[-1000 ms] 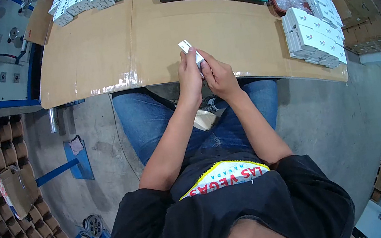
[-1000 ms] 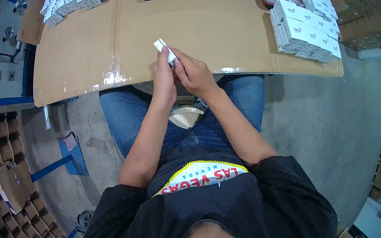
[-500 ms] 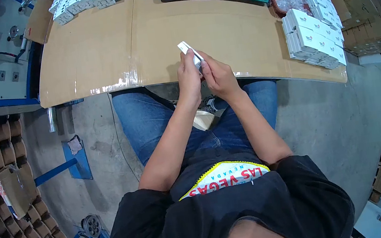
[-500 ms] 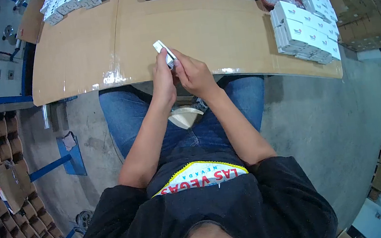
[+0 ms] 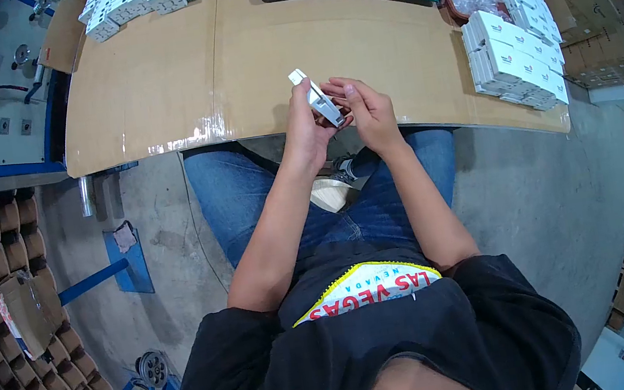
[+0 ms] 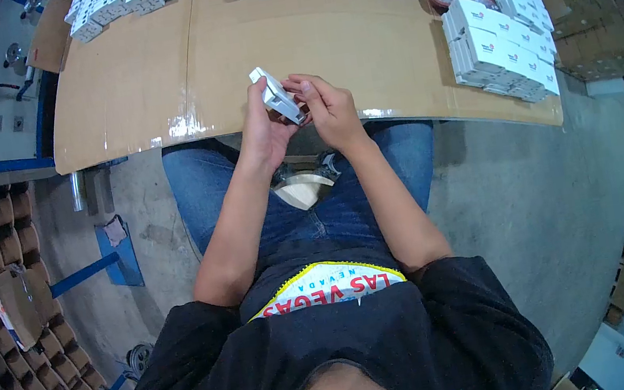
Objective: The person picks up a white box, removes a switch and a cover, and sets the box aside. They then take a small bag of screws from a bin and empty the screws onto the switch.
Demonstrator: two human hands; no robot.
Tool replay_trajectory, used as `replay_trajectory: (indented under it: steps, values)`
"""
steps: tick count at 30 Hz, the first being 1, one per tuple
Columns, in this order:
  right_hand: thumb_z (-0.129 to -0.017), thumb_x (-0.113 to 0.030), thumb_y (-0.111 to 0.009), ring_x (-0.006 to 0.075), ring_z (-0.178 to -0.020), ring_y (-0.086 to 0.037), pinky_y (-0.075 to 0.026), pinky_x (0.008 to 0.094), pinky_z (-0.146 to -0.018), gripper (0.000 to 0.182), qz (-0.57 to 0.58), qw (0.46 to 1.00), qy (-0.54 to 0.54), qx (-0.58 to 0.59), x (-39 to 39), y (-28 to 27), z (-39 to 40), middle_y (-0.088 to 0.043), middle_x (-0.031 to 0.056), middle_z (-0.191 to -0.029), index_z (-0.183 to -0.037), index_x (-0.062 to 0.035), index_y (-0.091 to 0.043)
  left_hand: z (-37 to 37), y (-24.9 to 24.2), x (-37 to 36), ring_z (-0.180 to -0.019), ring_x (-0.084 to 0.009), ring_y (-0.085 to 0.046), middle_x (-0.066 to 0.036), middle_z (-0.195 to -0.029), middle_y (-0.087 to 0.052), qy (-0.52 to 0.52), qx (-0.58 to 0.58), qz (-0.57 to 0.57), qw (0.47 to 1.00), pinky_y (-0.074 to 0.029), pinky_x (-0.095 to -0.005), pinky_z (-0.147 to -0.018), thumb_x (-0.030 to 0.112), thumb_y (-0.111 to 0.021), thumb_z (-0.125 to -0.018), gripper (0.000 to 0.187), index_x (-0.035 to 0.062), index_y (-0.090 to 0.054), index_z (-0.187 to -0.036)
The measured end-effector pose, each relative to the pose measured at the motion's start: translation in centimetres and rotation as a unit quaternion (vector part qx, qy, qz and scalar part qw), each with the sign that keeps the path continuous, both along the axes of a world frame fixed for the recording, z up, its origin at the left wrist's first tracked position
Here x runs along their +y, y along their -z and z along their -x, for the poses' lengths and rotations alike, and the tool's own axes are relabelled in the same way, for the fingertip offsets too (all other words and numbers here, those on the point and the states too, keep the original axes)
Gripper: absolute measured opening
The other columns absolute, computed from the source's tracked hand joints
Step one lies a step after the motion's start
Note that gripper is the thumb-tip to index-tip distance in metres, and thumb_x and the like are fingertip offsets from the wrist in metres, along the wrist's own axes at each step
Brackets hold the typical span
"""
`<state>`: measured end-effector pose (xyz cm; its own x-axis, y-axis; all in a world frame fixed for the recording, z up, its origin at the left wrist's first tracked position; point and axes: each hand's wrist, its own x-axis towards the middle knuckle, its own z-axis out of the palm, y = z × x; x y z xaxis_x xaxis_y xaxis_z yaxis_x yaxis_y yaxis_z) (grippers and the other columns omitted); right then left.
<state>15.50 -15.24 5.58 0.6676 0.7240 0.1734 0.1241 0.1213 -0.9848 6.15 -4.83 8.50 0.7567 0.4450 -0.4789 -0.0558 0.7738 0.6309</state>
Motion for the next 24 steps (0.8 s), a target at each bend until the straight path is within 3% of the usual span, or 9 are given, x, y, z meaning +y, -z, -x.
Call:
replay_trajectory:
  steps: [1,5,7,11,14,17,19,21,24]
  values:
    - [-0.112,-0.024,-0.046,0.0169,-0.099,-0.073,-0.06,0.0273,-0.071,0.037,0.0,1.0,0.0,0.001,0.0,0.0,0.0,-0.075,0.0124,-0.119,-0.129,0.004,-0.064,0.0,0.0,0.0,-0.098,-0.0245,-0.067,-0.012,-0.105,-0.063,0.002,-0.008,0.007,1.0,-0.057,-0.0443,-0.083,0.055,-0.046,-0.103,0.051,0.007,-0.051,-0.118]
    - [-0.111,-0.021,-0.048,0.0157,-0.096,-0.073,-0.06,0.0278,-0.073,0.035,0.001,0.999,0.003,0.032,0.0,0.2,-0.3,-0.076,0.0125,-0.116,-0.128,0.0047,-0.064,-0.1,-0.3,-0.1,-0.098,-0.0246,-0.067,-0.012,-0.105,-0.063,0.003,-0.001,0.013,1.0,-0.057,-0.0445,-0.083,0.056,-0.046,-0.102,0.051,0.0067,-0.052,-0.116]
    - [-0.111,-0.02,-0.048,0.0157,-0.096,-0.073,-0.06,0.028,-0.074,0.034,-0.001,0.999,0.001,0.034,0.0,0.3,-0.4,-0.076,0.0125,-0.115,-0.127,0.0048,-0.065,0.0,-0.4,0.0,-0.112,-0.0281,-0.065,-0.016,-0.117,-0.063,0.011,0.013,0.004,1.0,-0.055,-0.0499,-0.098,0.056,-0.046,-0.102,0.057,0.0036,-0.057,-0.121]
    - [-0.111,-0.018,-0.049,0.0162,-0.101,-0.072,-0.058,0.0288,-0.083,0.032,-0.008,0.997,0.005,0.076,0.0,0.1,-0.4,-0.075,0.0123,-0.118,-0.128,0.0036,-0.065,0.2,0.7,0.3,-0.108,-0.0272,-0.065,-0.015,-0.117,-0.063,0.016,0.025,-0.006,1.0,-0.053,-0.0479,-0.098,0.052,-0.05,-0.101,0.051,0.0061,-0.058,-0.12]
    - [-0.11,-0.019,-0.05,0.0169,-0.108,-0.07,-0.056,0.0303,-0.088,0.032,0.0,0.995,0.029,0.091,0.0,-0.2,-0.7,-0.074,0.0115,-0.12,-0.129,0.0013,-0.066,0.3,0.9,0.5,-0.11,-0.0247,-0.064,-0.012,-0.12,-0.063,0.018,0.045,-0.087,0.995,-0.051,-0.0449,-0.099,0.043,-0.057,-0.098,0.047,0.0096,-0.054,-0.131]
    - [-0.11,-0.026,-0.051,0.0173,-0.111,-0.068,-0.054,0.0315,-0.09,0.035,0.047,0.992,0.049,0.108,-0.2,-0.4,-1.5,-0.073,0.01,-0.121,-0.131,-0.0017,-0.066,0.3,0.0,0.1,-0.119,-0.0243,-0.059,-0.012,-0.13,-0.06,0.004,0.035,-0.188,0.982,-0.049,-0.0428,-0.102,0.028,-0.067,-0.091,0.063,0.0129,-0.043,-0.148]
    - [-0.11,-0.032,-0.051,0.0174,-0.111,-0.067,-0.053,0.0317,-0.09,0.039,0.081,0.988,0.052,0.123,-0.3,-1.4,-1.6,-0.072,0.0091,-0.122,-0.132,-0.0034,-0.066,0.0,0.4,0.3,-0.132,-0.0263,-0.052,-0.014,-0.144,-0.052,0.014,-0.008,-0.308,0.951,-0.045,-0.0437,-0.107,0.013,-0.073,-0.084,0.087,0.0143,-0.029,-0.159]
    - [-0.109,-0.045,-0.05,0.0153,-0.103,-0.065,-0.052,0.0308,-0.084,0.049,0.122,0.968,0.037,0.218,-0.7,-2.9,-1.3,-0.071,0.008,-0.122,-0.133,-0.0063,-0.066,0.3,0.0,0.6,-0.136,-0.028,-0.049,-0.015,-0.148,-0.049,0.044,-0.007,-0.366,0.93,-0.042,-0.0444,-0.111,0.009,-0.074,-0.081,0.092,0.0137,-0.028,-0.16]
    - [-0.107,-0.051,-0.049,0.0124,-0.095,-0.063,-0.051,0.028,-0.079,0.054,0.143,0.963,0.009,0.23,-1.0,-4.3,-1.2,-0.07,0.005,-0.116,-0.135,-0.0083,-0.066,0.2,0.4,0.7,-0.141,-0.0299,-0.046,-0.016,-0.151,-0.046,0.07,-0.033,-0.434,0.897,-0.039,-0.0453,-0.117,0.006,-0.077,-0.078,0.097,0.0118,-0.027,-0.161]
